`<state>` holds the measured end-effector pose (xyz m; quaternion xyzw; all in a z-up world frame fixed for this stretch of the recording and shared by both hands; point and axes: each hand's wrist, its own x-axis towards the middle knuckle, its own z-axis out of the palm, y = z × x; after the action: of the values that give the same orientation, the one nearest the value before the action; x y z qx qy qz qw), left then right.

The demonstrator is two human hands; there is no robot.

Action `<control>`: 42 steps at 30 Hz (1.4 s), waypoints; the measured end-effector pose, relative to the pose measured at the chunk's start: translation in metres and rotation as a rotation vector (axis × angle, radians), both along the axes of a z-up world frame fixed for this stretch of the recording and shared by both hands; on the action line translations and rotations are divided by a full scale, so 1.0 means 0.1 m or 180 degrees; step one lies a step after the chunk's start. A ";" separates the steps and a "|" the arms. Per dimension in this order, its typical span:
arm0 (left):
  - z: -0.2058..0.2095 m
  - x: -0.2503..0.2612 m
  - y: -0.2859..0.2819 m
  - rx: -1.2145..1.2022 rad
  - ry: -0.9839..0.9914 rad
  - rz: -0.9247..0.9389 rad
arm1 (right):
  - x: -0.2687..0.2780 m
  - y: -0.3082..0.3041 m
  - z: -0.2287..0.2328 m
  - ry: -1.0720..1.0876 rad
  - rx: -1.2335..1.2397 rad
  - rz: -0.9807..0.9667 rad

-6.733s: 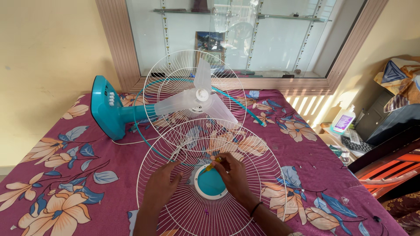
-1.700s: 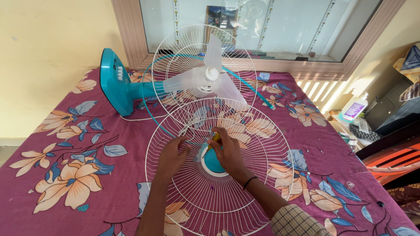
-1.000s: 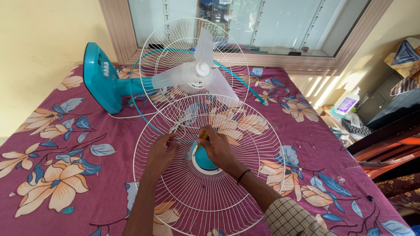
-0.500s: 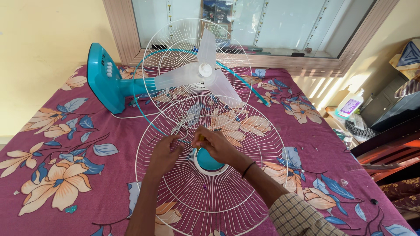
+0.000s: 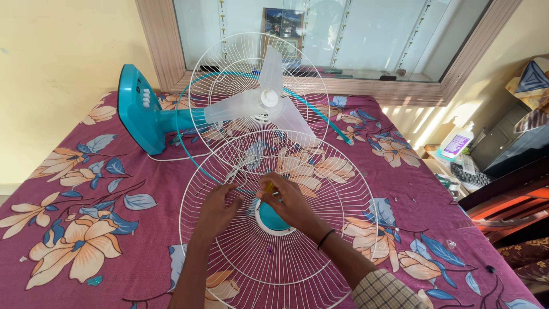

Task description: The person uses a screwdriver to loosen and remove a screw from the center of a fan's front grille. The person then lifts the grille away from the fan body.

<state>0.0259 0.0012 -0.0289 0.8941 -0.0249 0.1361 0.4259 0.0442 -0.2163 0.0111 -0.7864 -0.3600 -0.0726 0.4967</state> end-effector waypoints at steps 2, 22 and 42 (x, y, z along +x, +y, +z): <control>0.02 0.00 0.00 -0.0046 0.0097 0.0015 | -0.02 0.04 0.00 -0.0095 -0.0073 -0.0374; 0.00 -0.04 -0.03 0.0160 0.0304 0.0023 | 0.12 0.02 -0.09 -0.0065 -0.0347 -0.0167; -0.08 -0.02 -0.02 0.0224 0.0088 -0.0061 | 0.28 -0.13 0.19 0.0395 -0.0464 0.1222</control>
<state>0.0240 -0.0011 -0.0370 0.9100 -0.0323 0.1186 0.3959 0.0717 -0.2293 0.0301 -0.7401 -0.4763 0.0983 0.4644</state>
